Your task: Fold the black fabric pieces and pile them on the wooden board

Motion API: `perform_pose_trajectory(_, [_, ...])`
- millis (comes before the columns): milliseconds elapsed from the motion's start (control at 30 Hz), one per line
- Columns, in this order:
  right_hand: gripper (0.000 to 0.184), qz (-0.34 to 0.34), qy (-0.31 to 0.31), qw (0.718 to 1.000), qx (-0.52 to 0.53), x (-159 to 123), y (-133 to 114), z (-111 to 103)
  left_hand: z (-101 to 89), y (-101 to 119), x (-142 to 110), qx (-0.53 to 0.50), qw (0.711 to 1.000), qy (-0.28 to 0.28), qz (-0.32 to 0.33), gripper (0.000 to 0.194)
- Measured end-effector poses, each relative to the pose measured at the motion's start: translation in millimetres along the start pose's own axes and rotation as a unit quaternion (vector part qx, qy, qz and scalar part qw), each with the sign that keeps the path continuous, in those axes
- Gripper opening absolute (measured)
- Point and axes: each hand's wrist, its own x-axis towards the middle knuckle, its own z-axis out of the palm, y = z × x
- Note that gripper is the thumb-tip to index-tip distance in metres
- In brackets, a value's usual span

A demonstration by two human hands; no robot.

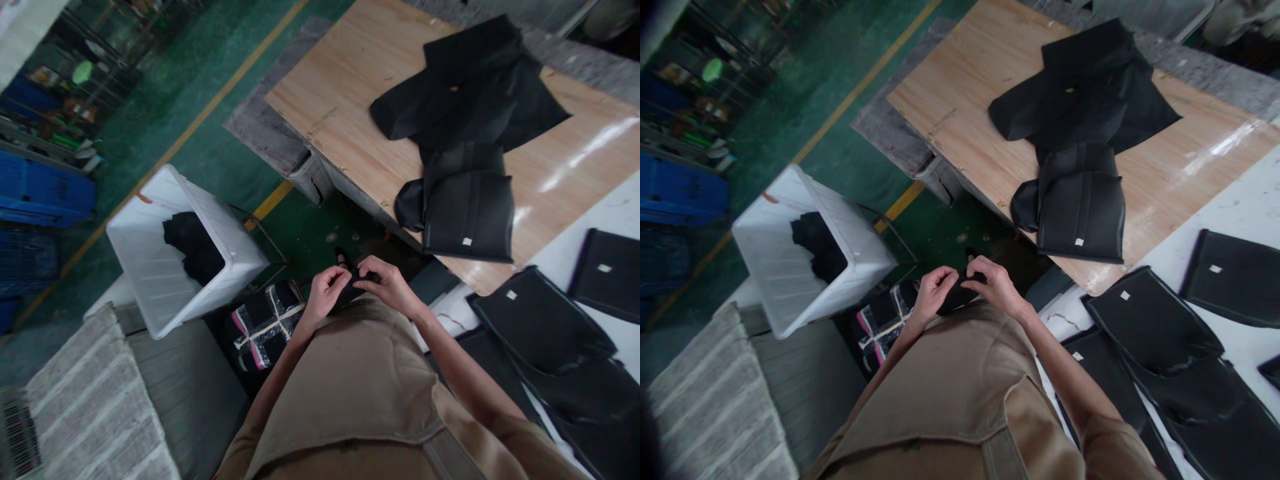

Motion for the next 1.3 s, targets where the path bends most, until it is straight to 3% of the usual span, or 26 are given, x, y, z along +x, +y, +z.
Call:
perform_pose_trajectory(267, [0.018, -0.027, -0.020, 0.999, -0.024, 0, -3, 0, 1.9, 1, 3, -0.036, 0.998, -0.012, -0.043, 0.025])
perform_pose_trajectory(533, [0.019, -0.009, -0.026, 0.999, -0.037, -2, 0, 1, 5.9, -1, 2, -0.030, 0.998, -0.007, -0.059, 0.015])
perform_pose_trajectory(667, [0.022, 0.019, -0.012, 1.000, 0.010, -2, -2, 2, 7.9, -1, 1, -0.014, 0.999, 0.003, -0.046, 0.012])
perform_pose_trajectory(900, [0.018, 0.148, -0.005, 0.984, 0.104, 5, -1, 1, 11.5, -3, -1, 0.018, 1.000, 0.000, -0.019, 0.014])
perform_pose_trajectory(1133, [0.011, 0.130, -0.038, 0.985, 0.106, 8, 5, 3, 13.5, -6, -5, 0.027, 1.000, -0.010, -0.003, 0.016])
perform_pose_trajectory(1300, [0.010, 0.133, -0.019, 0.988, 0.076, 7, 5, 6, 14.0, -5, -6, 0.030, 0.999, -0.015, -0.010, 0.016])
